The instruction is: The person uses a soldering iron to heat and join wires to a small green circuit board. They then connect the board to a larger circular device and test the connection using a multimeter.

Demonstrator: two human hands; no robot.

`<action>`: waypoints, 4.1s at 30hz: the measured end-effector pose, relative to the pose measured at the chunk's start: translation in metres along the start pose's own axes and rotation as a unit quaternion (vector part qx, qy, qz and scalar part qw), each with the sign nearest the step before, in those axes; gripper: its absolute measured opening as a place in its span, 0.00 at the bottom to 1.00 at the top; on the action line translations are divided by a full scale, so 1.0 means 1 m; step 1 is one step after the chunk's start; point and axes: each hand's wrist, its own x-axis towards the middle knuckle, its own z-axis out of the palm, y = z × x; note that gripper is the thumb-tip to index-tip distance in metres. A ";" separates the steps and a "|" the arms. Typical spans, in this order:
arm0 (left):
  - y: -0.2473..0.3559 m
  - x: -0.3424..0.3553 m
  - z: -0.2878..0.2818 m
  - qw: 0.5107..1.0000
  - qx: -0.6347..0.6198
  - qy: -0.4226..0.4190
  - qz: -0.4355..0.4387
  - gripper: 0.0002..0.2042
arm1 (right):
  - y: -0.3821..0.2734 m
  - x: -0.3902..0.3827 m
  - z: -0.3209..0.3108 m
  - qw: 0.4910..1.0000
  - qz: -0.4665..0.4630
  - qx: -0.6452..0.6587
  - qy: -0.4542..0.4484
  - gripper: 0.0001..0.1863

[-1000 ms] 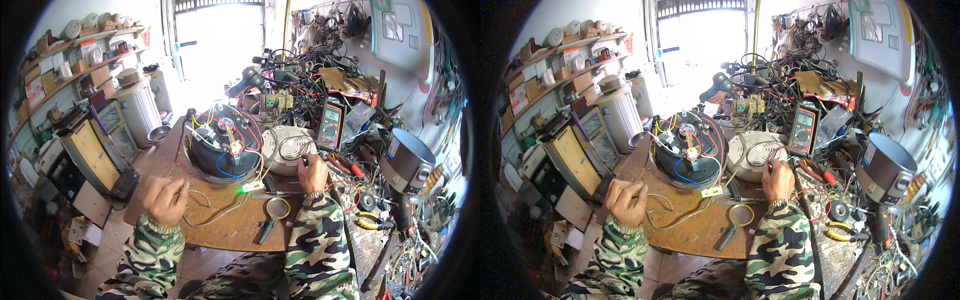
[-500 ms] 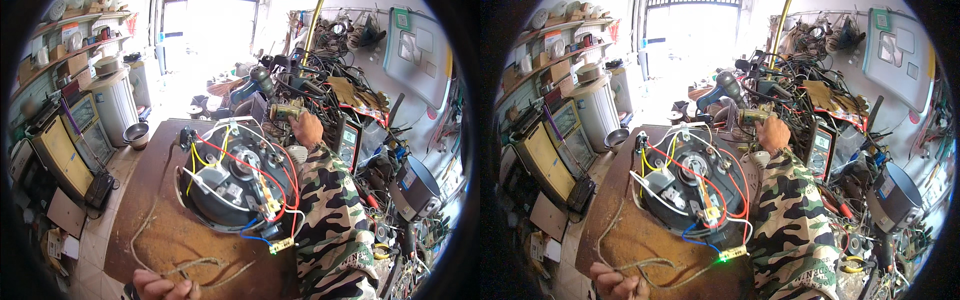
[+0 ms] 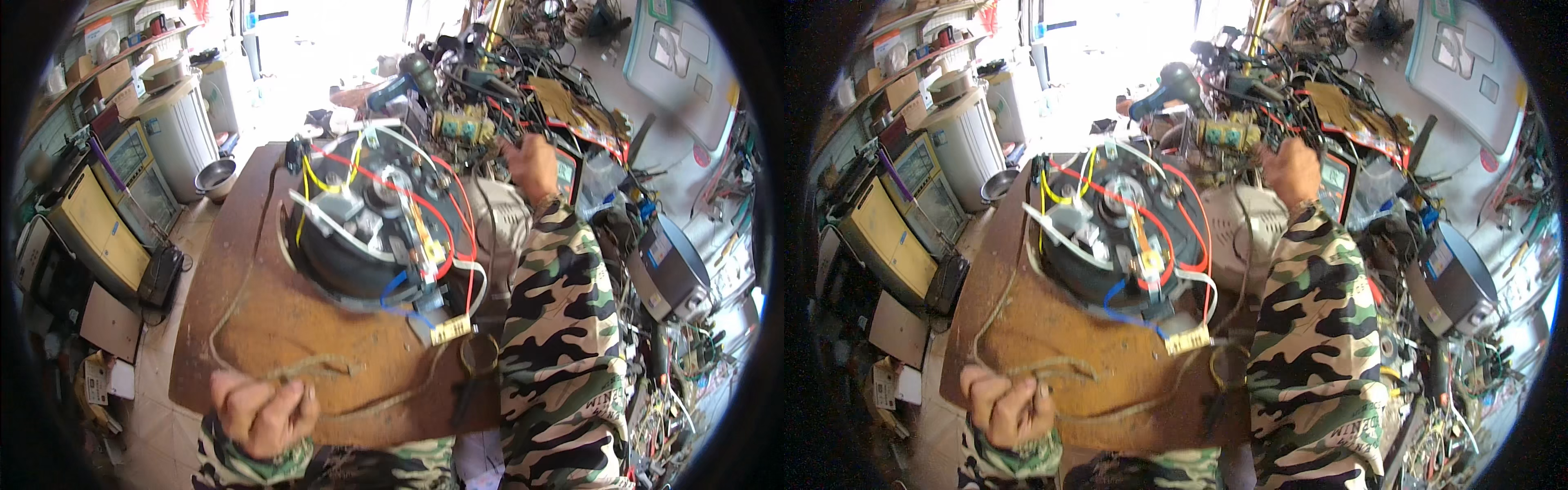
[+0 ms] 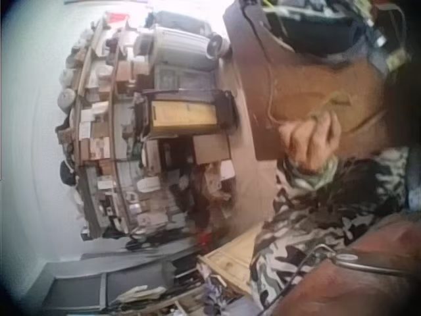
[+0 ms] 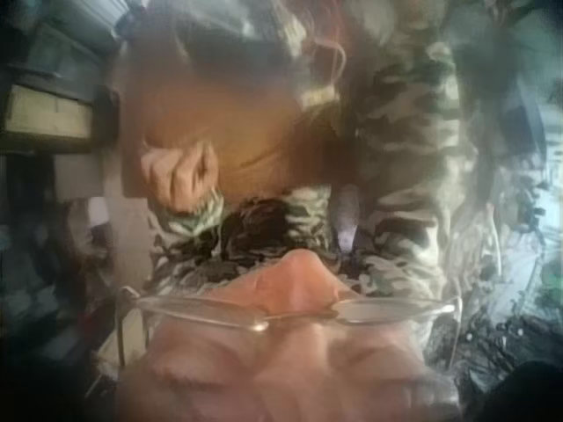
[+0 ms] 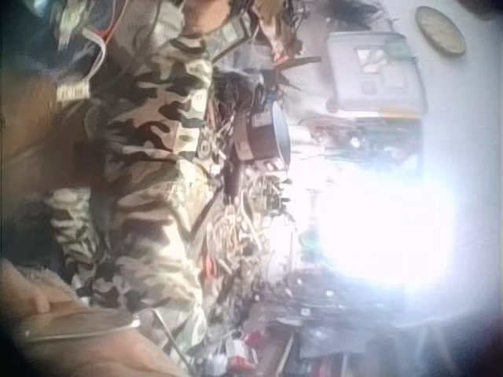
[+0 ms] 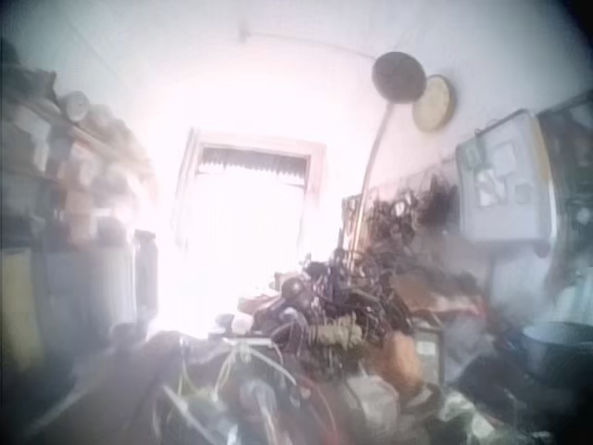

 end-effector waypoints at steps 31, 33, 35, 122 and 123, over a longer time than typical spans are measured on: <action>0.055 0.051 0.101 0.989 -0.061 -0.006 0.137 0.20 | 0.007 -0.203 -0.056 0.935 0.056 0.335 0.103 0.08; 0.055 0.050 0.095 0.990 -0.043 -0.015 0.132 0.20 | -0.001 -0.203 -0.057 0.928 0.055 0.360 0.083 0.07; 0.055 0.051 0.104 0.989 -0.054 -0.013 0.137 0.21 | 0.003 -0.202 -0.058 0.930 0.057 0.355 0.082 0.07; 0.079 0.073 0.094 0.953 -0.285 -0.050 -0.089 0.11 | -0.031 -0.221 -0.092 0.552 -0.023 0.773 -0.312 0.19; 0.078 0.073 0.094 0.957 -0.275 -0.047 -0.075 0.11 | -0.031 -0.221 -0.094 0.557 -0.019 0.767 -0.317 0.19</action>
